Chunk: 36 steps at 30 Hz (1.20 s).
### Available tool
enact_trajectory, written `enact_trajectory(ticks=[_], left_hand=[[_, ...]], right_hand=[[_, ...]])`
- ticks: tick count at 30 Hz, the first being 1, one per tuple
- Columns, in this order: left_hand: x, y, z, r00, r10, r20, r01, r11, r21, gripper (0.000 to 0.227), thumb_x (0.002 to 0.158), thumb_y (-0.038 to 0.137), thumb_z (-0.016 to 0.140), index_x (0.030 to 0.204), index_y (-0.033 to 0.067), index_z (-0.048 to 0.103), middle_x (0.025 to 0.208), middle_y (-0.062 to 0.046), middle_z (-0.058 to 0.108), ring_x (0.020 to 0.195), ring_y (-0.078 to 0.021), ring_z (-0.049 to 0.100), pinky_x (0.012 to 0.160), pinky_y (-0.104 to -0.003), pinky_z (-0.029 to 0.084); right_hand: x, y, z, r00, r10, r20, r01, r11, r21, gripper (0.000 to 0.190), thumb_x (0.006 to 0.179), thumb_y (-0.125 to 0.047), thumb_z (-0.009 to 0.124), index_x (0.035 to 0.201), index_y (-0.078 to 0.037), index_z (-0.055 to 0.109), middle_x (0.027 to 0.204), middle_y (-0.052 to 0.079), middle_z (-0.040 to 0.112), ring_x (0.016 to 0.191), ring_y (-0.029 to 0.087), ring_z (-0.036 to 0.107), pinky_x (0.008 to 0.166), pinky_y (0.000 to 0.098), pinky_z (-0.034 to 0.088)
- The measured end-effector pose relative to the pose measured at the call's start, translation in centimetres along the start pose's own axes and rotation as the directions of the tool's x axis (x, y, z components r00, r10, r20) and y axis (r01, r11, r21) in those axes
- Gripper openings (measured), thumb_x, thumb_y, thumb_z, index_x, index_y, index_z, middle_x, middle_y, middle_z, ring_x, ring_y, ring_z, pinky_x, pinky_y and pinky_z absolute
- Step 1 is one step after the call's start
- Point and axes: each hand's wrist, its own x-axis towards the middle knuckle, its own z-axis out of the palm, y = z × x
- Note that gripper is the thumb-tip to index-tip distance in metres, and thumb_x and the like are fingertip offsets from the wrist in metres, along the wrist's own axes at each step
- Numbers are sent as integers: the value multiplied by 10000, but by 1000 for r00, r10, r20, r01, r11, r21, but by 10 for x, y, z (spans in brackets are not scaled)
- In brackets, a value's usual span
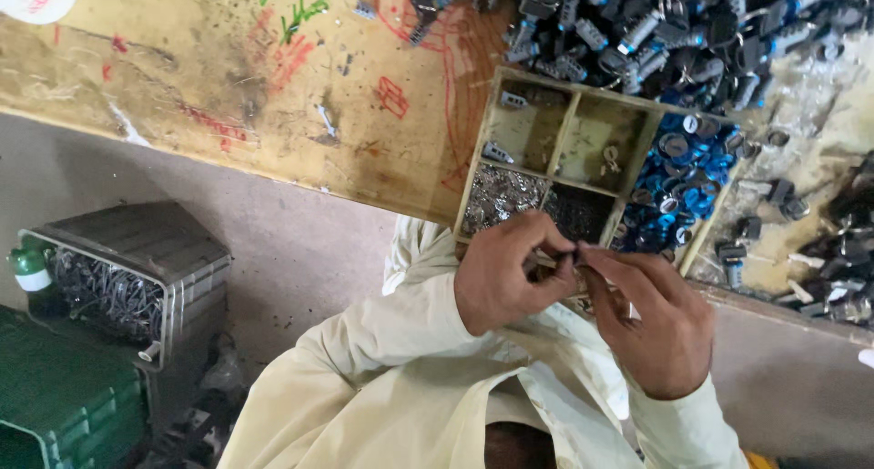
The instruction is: The person assembles small key components by hand at a workbench. They pick up a key, insert a metal pin, and attach a blue plastic cap, repeating the process for multiple units. Completed assemblies are placed into a compartmentalized wooden tray.
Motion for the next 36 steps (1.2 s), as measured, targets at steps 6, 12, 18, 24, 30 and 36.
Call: enact_trajectory(ticks=[6, 12, 18, 24, 30, 36], left_hand=[[-7, 7, 7, 947, 309, 84, -308, 951, -31, 270, 986, 171, 787, 1239, 158, 694, 1120, -46, 676, 888, -128, 679, 739, -265, 578], [1, -19, 20, 840, 75, 538, 464, 416, -782, 400, 1001, 110, 759, 1367, 44, 613, 1291, -85, 659, 1146, -111, 664, 1016, -275, 555], [1, -34, 8, 927, -22, 375, 308, 616, -725, 269, 1012, 49, 737, 1261, -24, 666, 1302, -165, 660, 1161, -179, 679, 1037, -319, 570], [2, -13, -11, 980, 85, 182, 11, 883, -469, 229, 951, 2, 744, 1177, 26, 720, 1310, -126, 629, 1190, -184, 704, 1072, -323, 605], [9, -9, -4, 957, -17, 289, 138, 905, -402, 335, 942, 12, 732, 1274, 10, 686, 1276, -106, 605, 1152, -161, 689, 1063, -304, 582], [16, -17, 11, 805, -60, 590, 468, 676, -569, 404, 998, 75, 721, 1372, -19, 600, 1315, -97, 652, 1182, -146, 654, 1083, -326, 541]], right_hand=[[-32, 23, 22, 917, -32, -398, 3, 997, -74, 351, 707, 29, 837, 1009, 35, 660, 902, 177, 608, 762, 308, 649, 662, 372, 524], [-47, 33, 32, 792, -272, -547, 295, 954, -48, 332, 836, 33, 892, 1021, -76, 637, 977, 119, 615, 828, 217, 687, 695, 320, 564], [-10, 37, -15, 982, -153, -108, 132, 974, -184, 179, 933, -83, 854, 1074, -114, 747, 1027, 46, 708, 864, 199, 691, 753, 316, 558], [8, 38, -11, 1000, -9, -23, -3, 887, -461, 145, 904, -210, 812, 1033, -158, 775, 947, 30, 709, 882, 257, 677, 717, 413, 545], [-10, 58, -21, 975, 223, -23, -224, 964, -147, 171, 896, -36, 798, 1056, -79, 755, 935, 70, 710, 729, 199, 622, 649, 331, 504], [-51, 57, 8, 897, 425, 119, -335, 481, 810, 266, 967, 90, 691, 1215, 13, 633, 1143, 77, 697, 1026, 100, 671, 906, 249, 559]])
